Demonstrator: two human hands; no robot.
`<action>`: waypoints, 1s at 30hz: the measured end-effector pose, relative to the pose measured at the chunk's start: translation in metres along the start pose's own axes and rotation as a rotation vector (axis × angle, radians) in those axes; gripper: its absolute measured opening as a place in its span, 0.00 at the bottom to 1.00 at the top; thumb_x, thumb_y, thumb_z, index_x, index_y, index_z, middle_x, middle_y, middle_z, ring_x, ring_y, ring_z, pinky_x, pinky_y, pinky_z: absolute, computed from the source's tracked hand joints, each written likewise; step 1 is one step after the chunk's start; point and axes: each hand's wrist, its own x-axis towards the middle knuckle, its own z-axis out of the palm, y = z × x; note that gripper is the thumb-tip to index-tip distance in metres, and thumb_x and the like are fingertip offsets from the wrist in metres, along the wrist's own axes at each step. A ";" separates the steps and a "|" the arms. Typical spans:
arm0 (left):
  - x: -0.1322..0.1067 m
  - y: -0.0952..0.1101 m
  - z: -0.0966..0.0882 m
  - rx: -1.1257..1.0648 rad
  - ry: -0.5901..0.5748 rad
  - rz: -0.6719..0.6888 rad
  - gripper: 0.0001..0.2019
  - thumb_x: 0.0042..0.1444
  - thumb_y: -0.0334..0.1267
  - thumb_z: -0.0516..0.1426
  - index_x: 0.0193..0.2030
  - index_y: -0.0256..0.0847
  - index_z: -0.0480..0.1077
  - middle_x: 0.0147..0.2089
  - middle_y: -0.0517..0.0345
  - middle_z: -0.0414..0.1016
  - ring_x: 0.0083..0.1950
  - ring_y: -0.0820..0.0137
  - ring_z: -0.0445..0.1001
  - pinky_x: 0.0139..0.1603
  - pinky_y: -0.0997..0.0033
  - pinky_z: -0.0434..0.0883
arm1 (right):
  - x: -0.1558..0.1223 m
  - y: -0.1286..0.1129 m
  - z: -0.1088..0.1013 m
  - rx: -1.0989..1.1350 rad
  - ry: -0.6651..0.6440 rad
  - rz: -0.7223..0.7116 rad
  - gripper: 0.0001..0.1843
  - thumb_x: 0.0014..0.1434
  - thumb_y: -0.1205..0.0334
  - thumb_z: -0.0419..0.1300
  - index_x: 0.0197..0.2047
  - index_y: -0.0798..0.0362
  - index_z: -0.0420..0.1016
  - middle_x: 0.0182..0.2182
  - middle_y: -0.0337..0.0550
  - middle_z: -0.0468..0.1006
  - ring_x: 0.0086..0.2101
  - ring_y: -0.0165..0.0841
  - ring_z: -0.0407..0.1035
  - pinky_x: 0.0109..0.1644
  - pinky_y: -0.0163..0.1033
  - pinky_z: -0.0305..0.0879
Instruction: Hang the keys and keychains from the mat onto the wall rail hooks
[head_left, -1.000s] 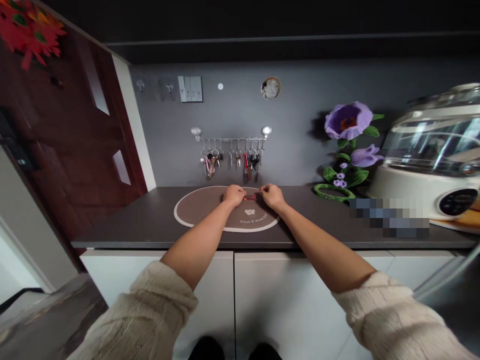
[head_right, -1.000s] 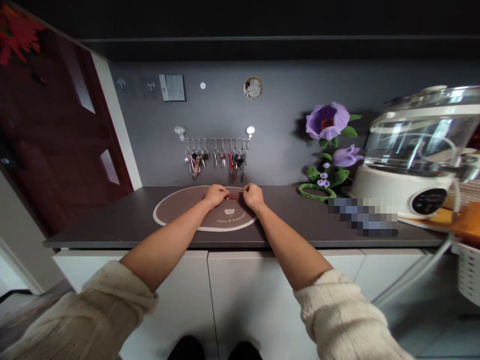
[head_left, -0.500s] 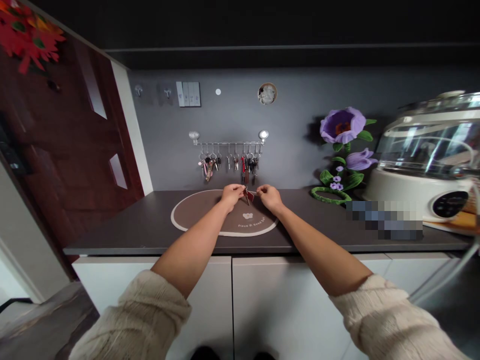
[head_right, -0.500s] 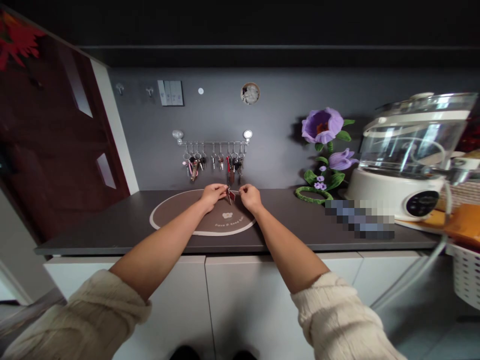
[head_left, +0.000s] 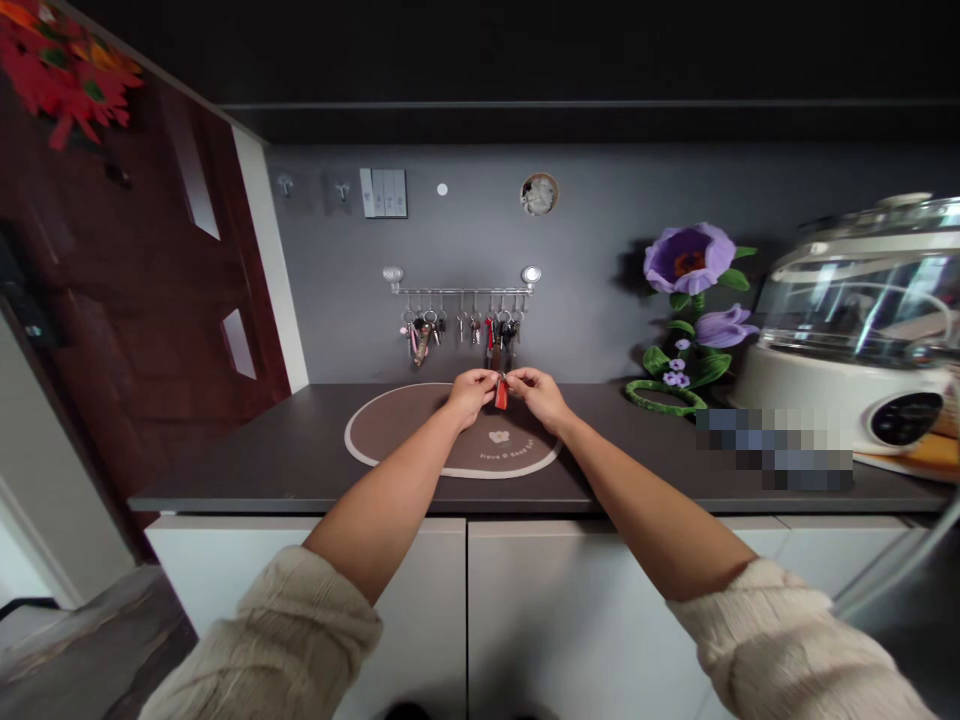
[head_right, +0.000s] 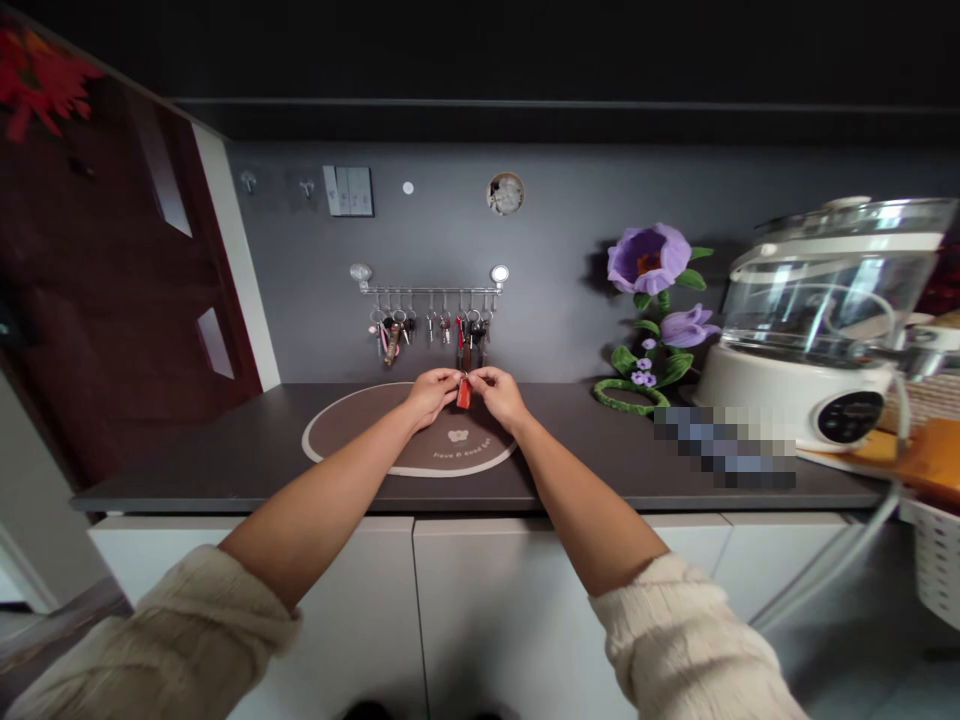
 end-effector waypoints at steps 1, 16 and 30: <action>0.000 0.000 0.000 -0.007 0.008 0.001 0.01 0.46 0.28 0.57 0.26 0.33 0.68 0.25 0.60 0.71 0.30 0.78 0.71 0.49 0.63 0.66 | -0.001 -0.001 0.000 0.021 -0.005 0.009 0.12 0.44 0.55 0.59 0.29 0.55 0.71 0.27 0.39 0.73 0.28 0.27 0.65 0.38 0.36 0.61; -0.007 0.002 0.001 0.023 -0.049 0.004 0.03 0.44 0.31 0.59 0.28 0.34 0.69 0.28 0.58 0.71 0.33 0.78 0.70 0.50 0.62 0.66 | -0.006 -0.006 -0.002 -0.026 -0.003 -0.017 0.14 0.42 0.54 0.60 0.28 0.56 0.68 0.25 0.37 0.71 0.28 0.26 0.63 0.38 0.35 0.59; -0.001 -0.009 -0.012 0.680 0.084 0.208 0.09 0.50 0.39 0.53 0.31 0.34 0.69 0.25 0.56 0.70 0.26 0.74 0.68 0.31 0.73 0.66 | -0.002 -0.003 -0.008 0.022 0.102 -0.033 0.13 0.47 0.53 0.55 0.29 0.53 0.61 0.22 0.34 0.65 0.24 0.25 0.60 0.31 0.32 0.59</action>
